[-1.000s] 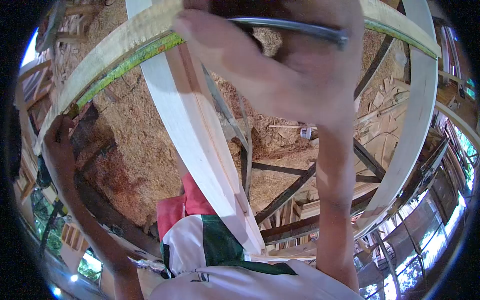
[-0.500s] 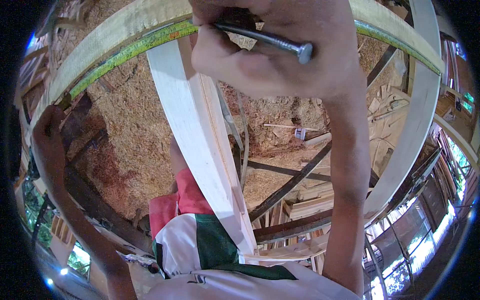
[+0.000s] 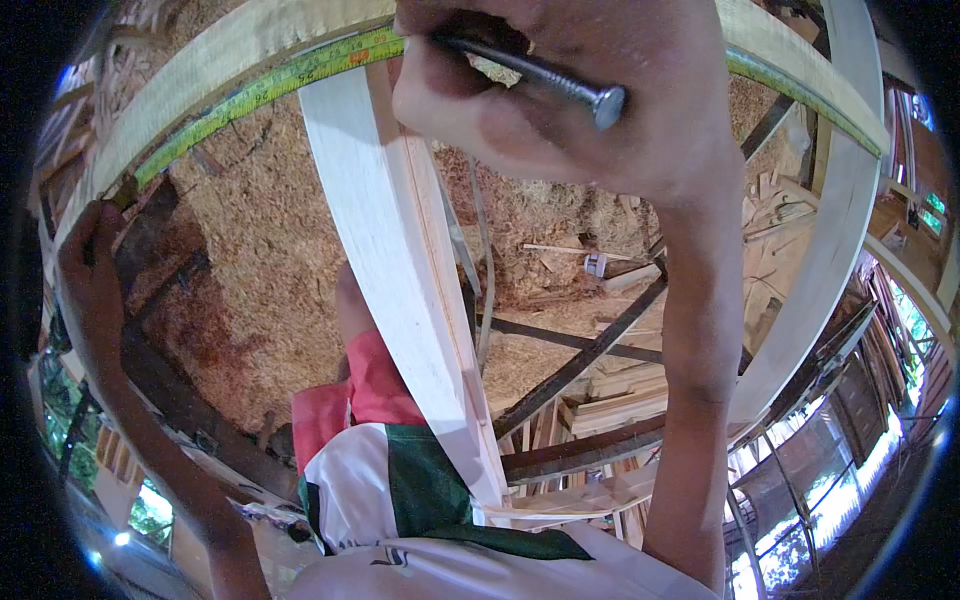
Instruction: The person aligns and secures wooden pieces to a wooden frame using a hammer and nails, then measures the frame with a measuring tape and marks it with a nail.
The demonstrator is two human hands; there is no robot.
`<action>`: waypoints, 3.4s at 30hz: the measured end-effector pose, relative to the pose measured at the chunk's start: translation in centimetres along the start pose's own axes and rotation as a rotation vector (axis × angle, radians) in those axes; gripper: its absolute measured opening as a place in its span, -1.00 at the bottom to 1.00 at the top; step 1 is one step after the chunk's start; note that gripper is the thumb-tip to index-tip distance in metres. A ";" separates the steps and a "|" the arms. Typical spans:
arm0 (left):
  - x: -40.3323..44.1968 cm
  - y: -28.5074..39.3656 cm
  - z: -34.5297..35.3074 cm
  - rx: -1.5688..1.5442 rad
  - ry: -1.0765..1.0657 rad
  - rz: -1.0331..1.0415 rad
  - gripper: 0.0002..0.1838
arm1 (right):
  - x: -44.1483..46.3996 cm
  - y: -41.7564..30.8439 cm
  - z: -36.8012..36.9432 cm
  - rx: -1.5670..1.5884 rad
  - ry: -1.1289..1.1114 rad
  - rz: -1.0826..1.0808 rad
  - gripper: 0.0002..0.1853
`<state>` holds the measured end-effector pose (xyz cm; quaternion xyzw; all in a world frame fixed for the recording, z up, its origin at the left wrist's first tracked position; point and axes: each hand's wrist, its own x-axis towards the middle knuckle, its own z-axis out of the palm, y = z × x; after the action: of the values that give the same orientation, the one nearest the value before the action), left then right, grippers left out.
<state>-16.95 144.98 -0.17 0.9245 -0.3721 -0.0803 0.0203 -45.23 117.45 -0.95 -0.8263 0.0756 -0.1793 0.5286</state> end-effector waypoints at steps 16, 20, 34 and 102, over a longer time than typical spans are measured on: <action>0.1 -0.6 0.2 0.052 -0.006 0.019 -0.70 | 0.9 1.5 -0.9 -0.276 -0.041 -0.326 -0.88; 0.0 -0.4 0.3 0.029 0.029 0.021 -0.71 | -0.4 -1.1 0.9 -0.027 0.183 0.227 -0.84; 0.1 -0.8 0.3 0.045 0.037 0.059 -0.69 | -1.7 3.1 3.6 -0.093 0.527 0.035 -0.88; -0.1 -0.9 0.4 -0.229 -0.174 0.006 -0.71 | -16.1 7.0 -9.2 0.167 1.661 0.529 -0.49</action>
<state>-16.45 145.75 -0.60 0.9045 -0.3638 -0.2018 0.0937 -63.15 111.71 -7.25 -0.3426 0.6120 -0.5996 0.3855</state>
